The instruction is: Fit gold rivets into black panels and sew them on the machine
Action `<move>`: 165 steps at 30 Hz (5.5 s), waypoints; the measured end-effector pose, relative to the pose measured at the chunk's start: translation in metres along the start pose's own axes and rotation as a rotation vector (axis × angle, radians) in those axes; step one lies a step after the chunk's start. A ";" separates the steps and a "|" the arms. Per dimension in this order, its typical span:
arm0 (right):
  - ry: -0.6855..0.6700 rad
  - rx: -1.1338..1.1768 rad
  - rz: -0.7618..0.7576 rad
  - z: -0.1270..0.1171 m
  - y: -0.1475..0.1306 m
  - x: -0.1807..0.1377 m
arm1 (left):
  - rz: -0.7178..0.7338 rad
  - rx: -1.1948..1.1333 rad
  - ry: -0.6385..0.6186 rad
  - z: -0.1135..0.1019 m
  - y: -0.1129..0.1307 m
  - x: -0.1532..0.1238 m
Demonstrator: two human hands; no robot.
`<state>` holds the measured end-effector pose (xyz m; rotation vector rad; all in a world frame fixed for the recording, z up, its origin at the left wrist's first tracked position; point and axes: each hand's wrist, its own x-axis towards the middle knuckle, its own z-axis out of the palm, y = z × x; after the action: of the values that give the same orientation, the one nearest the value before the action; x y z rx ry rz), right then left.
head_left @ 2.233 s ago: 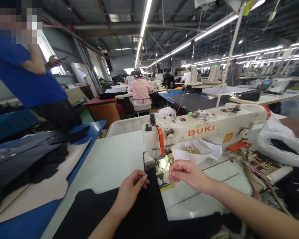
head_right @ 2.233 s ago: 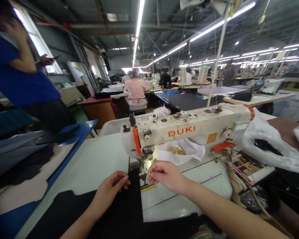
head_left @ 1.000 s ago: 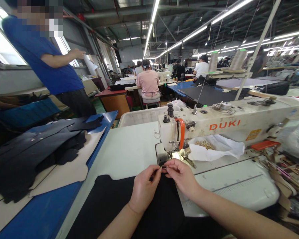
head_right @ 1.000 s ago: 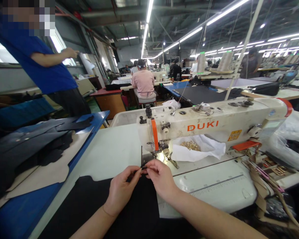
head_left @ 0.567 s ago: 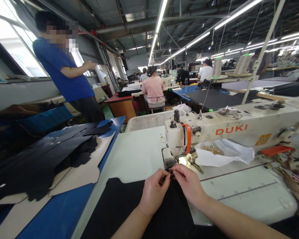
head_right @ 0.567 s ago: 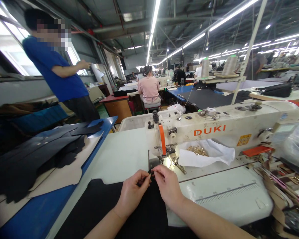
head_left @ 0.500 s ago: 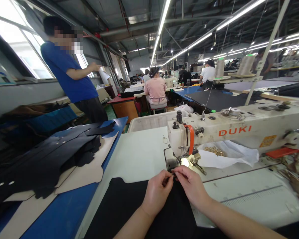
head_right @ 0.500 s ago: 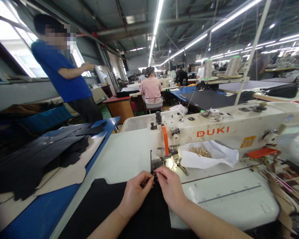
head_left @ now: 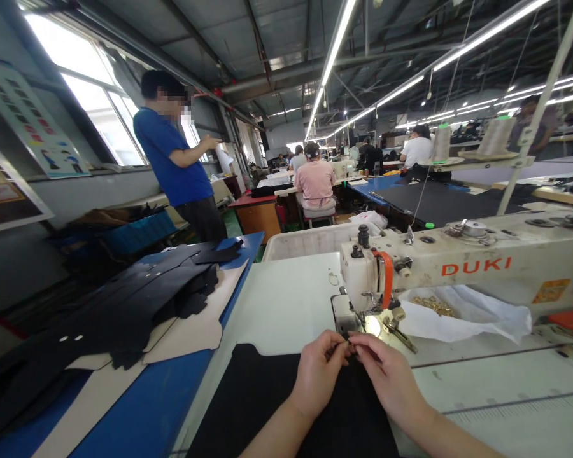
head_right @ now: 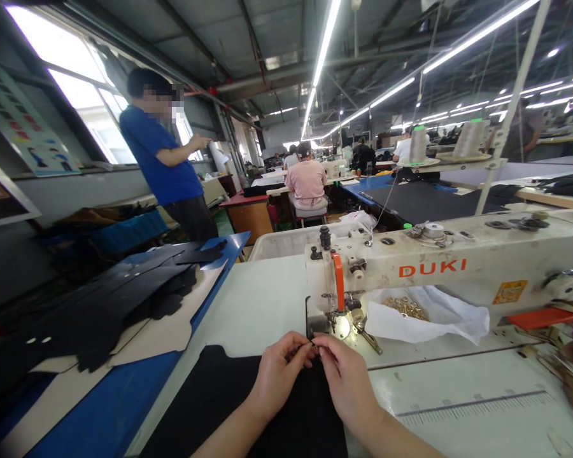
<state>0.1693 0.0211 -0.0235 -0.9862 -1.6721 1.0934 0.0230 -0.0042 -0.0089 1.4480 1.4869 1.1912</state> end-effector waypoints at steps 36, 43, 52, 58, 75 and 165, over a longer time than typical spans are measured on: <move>-0.112 0.462 0.298 -0.001 0.002 0.013 | -0.242 -0.504 -0.217 -0.009 0.009 0.007; -0.130 0.305 0.136 -0.006 -0.011 0.001 | -0.249 -0.377 -0.239 -0.010 0.014 0.009; -0.113 -0.006 -0.091 -0.012 -0.014 -0.005 | -0.188 -0.176 -0.167 -0.008 0.010 0.007; -0.073 0.071 -0.027 -0.019 -0.006 -0.002 | -0.178 -0.239 -0.196 -0.007 0.012 0.007; 0.001 0.222 0.049 -0.014 0.003 -0.003 | -0.214 -0.302 -0.221 -0.005 0.010 0.008; -0.506 -0.219 0.576 -0.027 -0.010 0.058 | 0.731 0.711 -0.008 0.011 -0.003 0.007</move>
<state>0.1759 0.0779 0.0057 -1.4815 -1.9951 1.6672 0.0318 0.0042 -0.0146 2.6310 1.4890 1.0698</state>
